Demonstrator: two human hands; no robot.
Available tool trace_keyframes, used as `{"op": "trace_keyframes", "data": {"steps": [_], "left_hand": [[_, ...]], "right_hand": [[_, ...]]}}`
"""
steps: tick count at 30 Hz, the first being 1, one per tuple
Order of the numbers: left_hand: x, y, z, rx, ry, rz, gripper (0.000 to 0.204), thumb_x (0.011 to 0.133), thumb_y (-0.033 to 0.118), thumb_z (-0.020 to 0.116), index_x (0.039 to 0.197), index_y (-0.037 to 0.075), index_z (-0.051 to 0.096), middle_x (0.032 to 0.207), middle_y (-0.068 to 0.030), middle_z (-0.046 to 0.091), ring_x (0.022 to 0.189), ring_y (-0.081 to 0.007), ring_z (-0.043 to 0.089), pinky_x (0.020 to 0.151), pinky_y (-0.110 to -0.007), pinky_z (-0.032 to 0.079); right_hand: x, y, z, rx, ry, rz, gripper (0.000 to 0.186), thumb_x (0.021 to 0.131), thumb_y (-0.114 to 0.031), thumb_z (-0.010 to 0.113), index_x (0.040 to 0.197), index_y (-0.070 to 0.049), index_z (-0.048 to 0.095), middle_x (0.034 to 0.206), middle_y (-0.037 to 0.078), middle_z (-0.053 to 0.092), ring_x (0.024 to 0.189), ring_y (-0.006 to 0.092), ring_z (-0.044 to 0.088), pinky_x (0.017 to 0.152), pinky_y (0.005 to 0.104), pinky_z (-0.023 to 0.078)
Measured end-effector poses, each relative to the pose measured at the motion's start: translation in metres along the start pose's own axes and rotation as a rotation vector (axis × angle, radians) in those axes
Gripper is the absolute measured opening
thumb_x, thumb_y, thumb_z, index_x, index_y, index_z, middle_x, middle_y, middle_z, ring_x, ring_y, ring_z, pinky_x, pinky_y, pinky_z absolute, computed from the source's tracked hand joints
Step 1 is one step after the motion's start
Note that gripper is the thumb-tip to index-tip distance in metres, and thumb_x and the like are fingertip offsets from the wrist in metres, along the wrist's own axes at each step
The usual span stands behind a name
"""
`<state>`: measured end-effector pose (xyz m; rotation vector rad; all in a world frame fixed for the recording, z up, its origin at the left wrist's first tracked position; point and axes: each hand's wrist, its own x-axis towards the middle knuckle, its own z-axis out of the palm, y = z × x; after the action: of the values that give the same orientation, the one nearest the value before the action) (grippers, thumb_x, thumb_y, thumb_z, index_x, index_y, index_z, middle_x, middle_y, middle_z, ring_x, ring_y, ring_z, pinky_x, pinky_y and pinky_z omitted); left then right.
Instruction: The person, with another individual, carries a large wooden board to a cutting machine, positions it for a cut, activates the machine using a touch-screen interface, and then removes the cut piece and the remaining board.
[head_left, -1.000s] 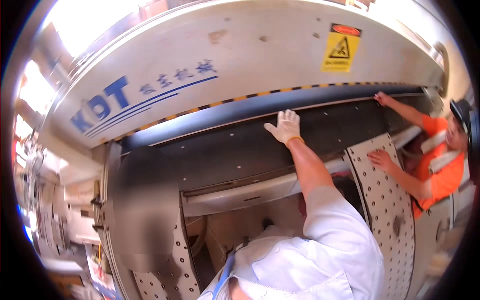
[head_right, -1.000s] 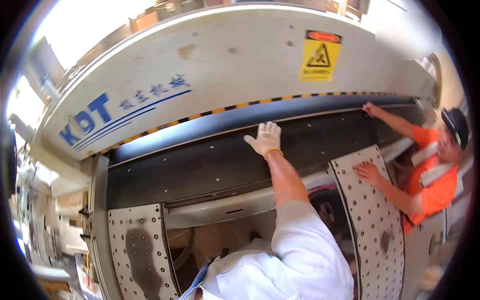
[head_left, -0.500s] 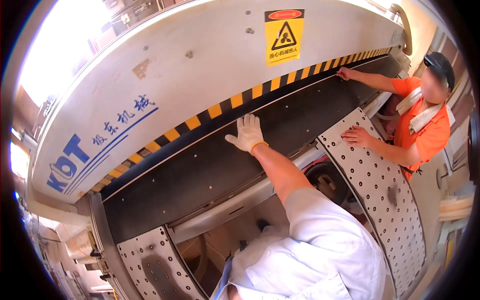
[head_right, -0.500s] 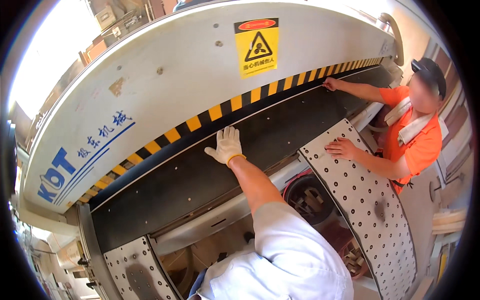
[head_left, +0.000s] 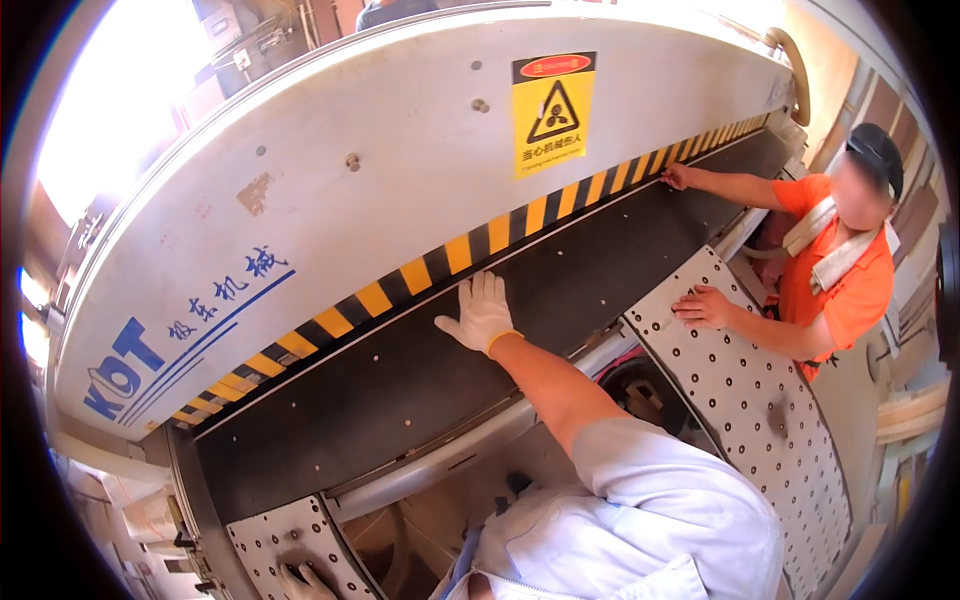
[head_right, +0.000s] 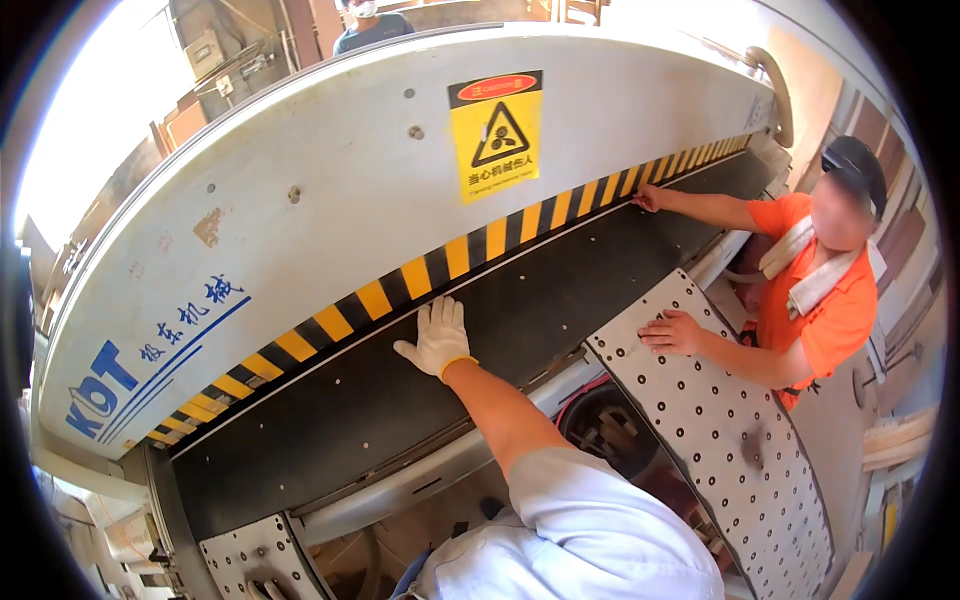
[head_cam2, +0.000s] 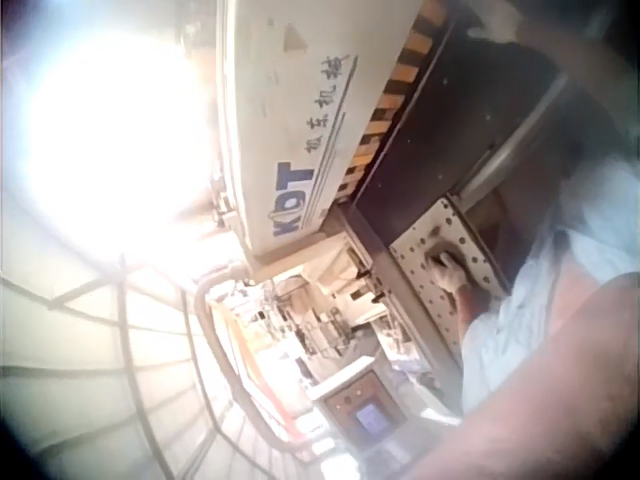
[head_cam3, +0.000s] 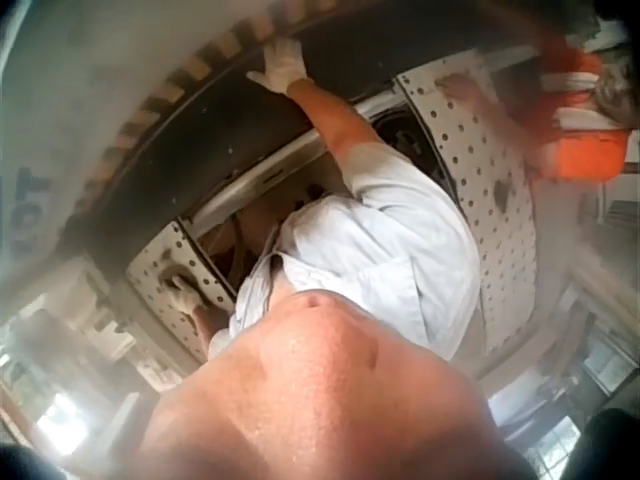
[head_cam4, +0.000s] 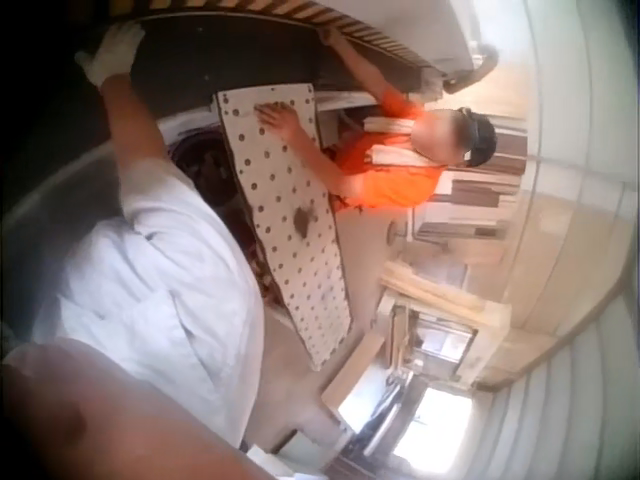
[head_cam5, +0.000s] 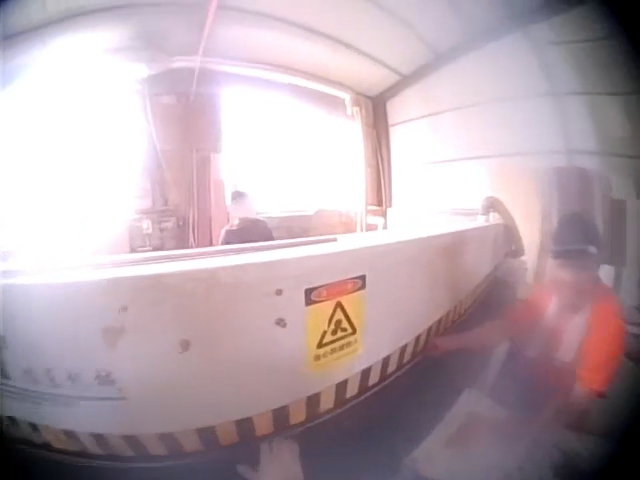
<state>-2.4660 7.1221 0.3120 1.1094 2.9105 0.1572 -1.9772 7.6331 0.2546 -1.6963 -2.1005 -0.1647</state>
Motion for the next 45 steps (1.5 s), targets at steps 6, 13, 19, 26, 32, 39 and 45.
{"op": "trace_keyframes", "data": {"steps": [6,13,19,26,32,39,45], "left_hand": [[0.008,-0.026,0.027,-0.047,0.122,-0.015,0.069,0.121,0.049,0.055,0.170,-0.001,0.057,0.171,-0.0296,0.060,0.155,-0.0496,0.060,0.131,-0.053,0.049],[0.019,-0.060,0.071,-0.189,0.208,0.021,0.057,0.109,0.024,0.072,0.155,-0.008,0.062,0.169,-0.0299,0.057,0.151,-0.0503,0.056,0.130,-0.056,0.045],[0.012,-0.065,0.069,-0.143,0.270,0.000,0.056,0.108,0.025,0.074,0.153,-0.007,0.065,0.167,-0.0276,0.059,0.152,-0.0506,0.055,0.131,-0.057,0.043],[0.013,-0.058,0.067,-0.154,0.288,-0.033,0.057,0.107,0.030,0.075,0.151,-0.005,0.066,0.164,-0.0279,0.061,0.153,-0.0498,0.055,0.132,-0.058,0.042],[0.015,-0.064,0.073,-0.146,0.318,-0.037,0.059,0.105,0.032,0.078,0.150,-0.004,0.067,0.165,-0.0261,0.062,0.155,-0.0474,0.053,0.134,-0.057,0.040],[0.012,-0.063,0.072,-0.133,0.331,-0.060,0.059,0.105,0.035,0.078,0.149,-0.002,0.068,0.161,-0.0249,0.063,0.152,-0.0469,0.055,0.132,-0.057,0.041],[0.007,-0.061,0.065,-0.144,0.369,-0.054,0.056,0.103,0.037,0.079,0.145,0.001,0.070,0.156,-0.0248,0.065,0.146,-0.0479,0.058,0.127,-0.058,0.045]], "right_hand": [[0.007,-0.009,0.002,-0.057,0.067,-0.038,0.100,0.101,-0.078,0.067,0.149,0.010,0.066,0.155,0.034,0.062,0.143,0.0475,0.052,0.126,0.0610,0.034],[0.006,0.001,0.008,-0.028,0.113,-0.061,0.096,0.096,-0.073,0.077,0.143,0.011,0.069,0.145,0.033,0.064,0.141,0.0479,0.052,0.122,0.0598,0.036],[0.004,-0.008,-0.002,0.052,-0.008,-0.029,0.097,0.100,-0.069,0.076,0.148,0.015,0.064,0.157,0.041,0.057,0.149,0.0558,0.048,0.129,0.0644,0.031],[0.003,-0.004,0.006,0.014,-0.117,-0.028,0.106,0.105,-0.075,0.065,0.161,0.015,0.054,0.166,0.042,0.050,0.157,0.0574,0.042,0.134,0.0651,0.026],[0.003,-0.004,0.010,-0.031,-0.084,-0.019,0.103,0.104,-0.073,0.067,0.158,0.014,0.058,0.163,0.041,0.054,0.154,0.0556,0.045,0.133,0.0644,0.029],[0.001,-0.005,0.007,-0.021,-0.120,-0.042,0.102,0.107,-0.072,0.065,0.160,0.014,0.055,0.163,0.042,0.052,0.155,0.0567,0.042,0.133,0.0646,0.028],[0.001,-0.011,0.006,-0.041,-0.154,-0.016,0.104,0.108,-0.072,0.065,0.165,0.014,0.051,0.166,0.040,0.049,0.159,0.0563,0.040,0.134,0.0640,0.027]]}}
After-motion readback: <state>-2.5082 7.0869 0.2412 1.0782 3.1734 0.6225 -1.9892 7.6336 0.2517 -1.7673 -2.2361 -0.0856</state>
